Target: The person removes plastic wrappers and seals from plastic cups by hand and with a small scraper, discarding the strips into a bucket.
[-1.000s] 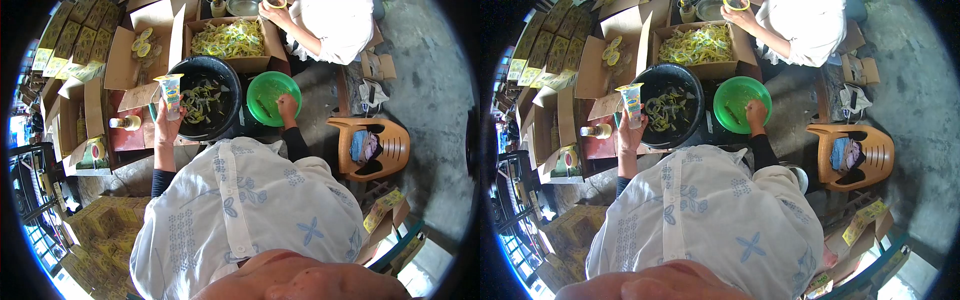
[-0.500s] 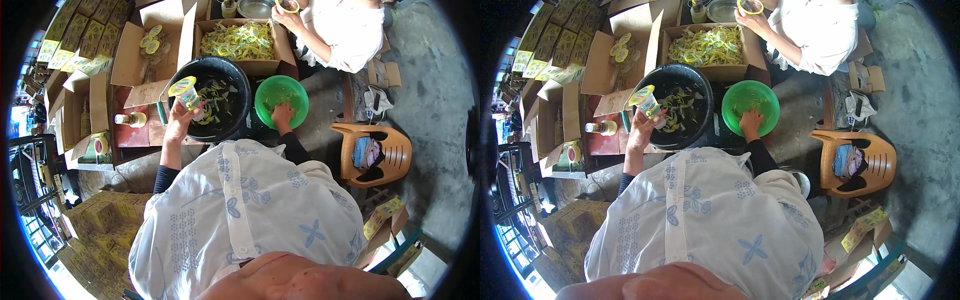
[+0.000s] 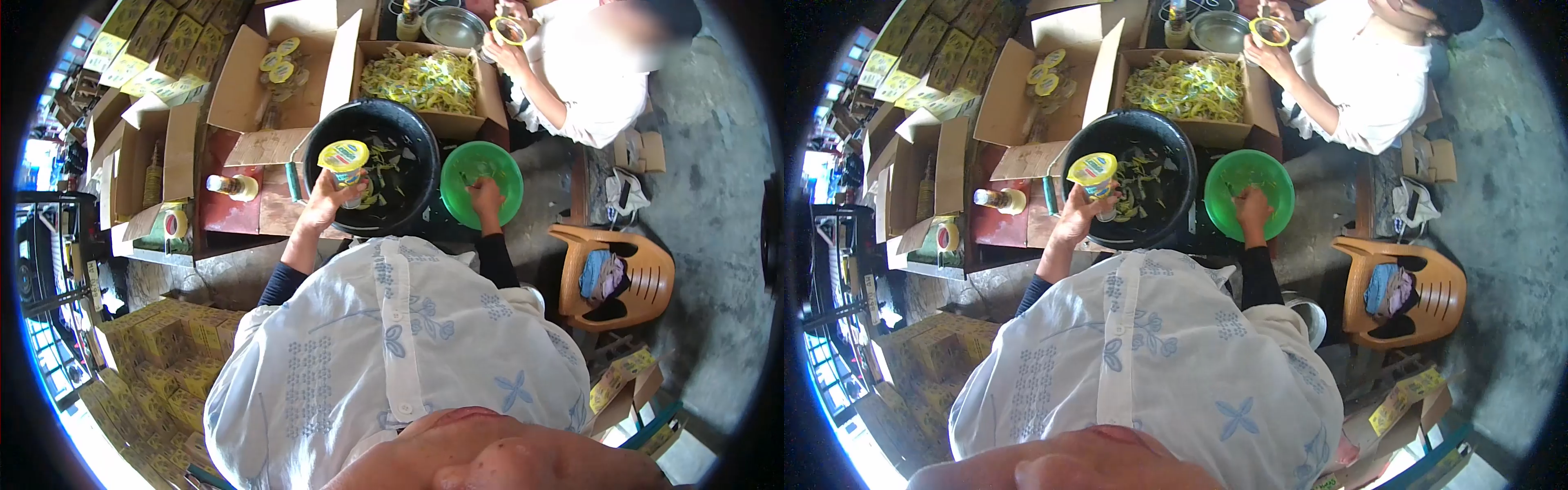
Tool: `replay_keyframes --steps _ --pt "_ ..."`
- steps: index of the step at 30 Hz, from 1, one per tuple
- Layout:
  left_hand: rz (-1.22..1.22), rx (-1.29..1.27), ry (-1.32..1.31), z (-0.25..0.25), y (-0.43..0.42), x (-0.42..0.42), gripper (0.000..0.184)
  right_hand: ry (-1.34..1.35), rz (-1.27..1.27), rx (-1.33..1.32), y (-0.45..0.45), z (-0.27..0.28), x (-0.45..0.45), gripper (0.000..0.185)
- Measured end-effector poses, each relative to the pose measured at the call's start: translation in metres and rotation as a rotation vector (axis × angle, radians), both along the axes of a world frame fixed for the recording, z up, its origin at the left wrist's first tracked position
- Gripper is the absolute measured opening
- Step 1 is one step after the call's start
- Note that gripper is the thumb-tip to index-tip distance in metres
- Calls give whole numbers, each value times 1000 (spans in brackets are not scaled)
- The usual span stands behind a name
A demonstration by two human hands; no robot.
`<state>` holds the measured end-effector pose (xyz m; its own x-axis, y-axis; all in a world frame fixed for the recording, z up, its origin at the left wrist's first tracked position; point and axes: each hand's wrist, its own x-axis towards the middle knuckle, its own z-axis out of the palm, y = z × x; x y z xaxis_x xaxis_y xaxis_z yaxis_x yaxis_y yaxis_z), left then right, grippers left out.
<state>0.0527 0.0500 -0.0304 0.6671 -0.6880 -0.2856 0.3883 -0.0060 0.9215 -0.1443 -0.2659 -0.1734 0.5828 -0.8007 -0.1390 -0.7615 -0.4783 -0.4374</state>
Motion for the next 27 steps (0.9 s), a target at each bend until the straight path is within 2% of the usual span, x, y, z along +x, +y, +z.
replay_keyframes --steps 1,3,4,6,9,14,16,20,21,24,27 --pt "0 -21 -18 0 -1 0 48 -5 12 -1 -5 -3 -1 22" --pt "-34 20 -99 -5 -1 3 50 -233 -32 172 -16 -22 -4 22" --pt "-60 37 -156 -4 -2 5 51 -240 -26 170 -16 -18 -1 22" --pt "-64 74 -349 -2 -5 3 54 -533 -28 270 -14 -11 2 22" --pt "-53 131 -717 -2 -9 5 67 -699 -1 337 4 51 20 19" --pt "-37 186 -939 11 -11 8 68 -924 164 402 43 119 55 18" --pt "-23 211 -998 17 -12 11 65 -844 254 383 56 131 63 15" --pt "19 268 -1116 22 -10 16 62 -879 506 107 89 176 75 13" --pt "31 282 -1178 23 -9 16 61 -871 531 110 95 184 78 13" --pt "-28 376 -1108 19 -8 19 62 -733 617 -190 107 196 81 10" --pt "-21 369 -1122 12 -7 18 62 -702 663 -231 114 201 86 10"
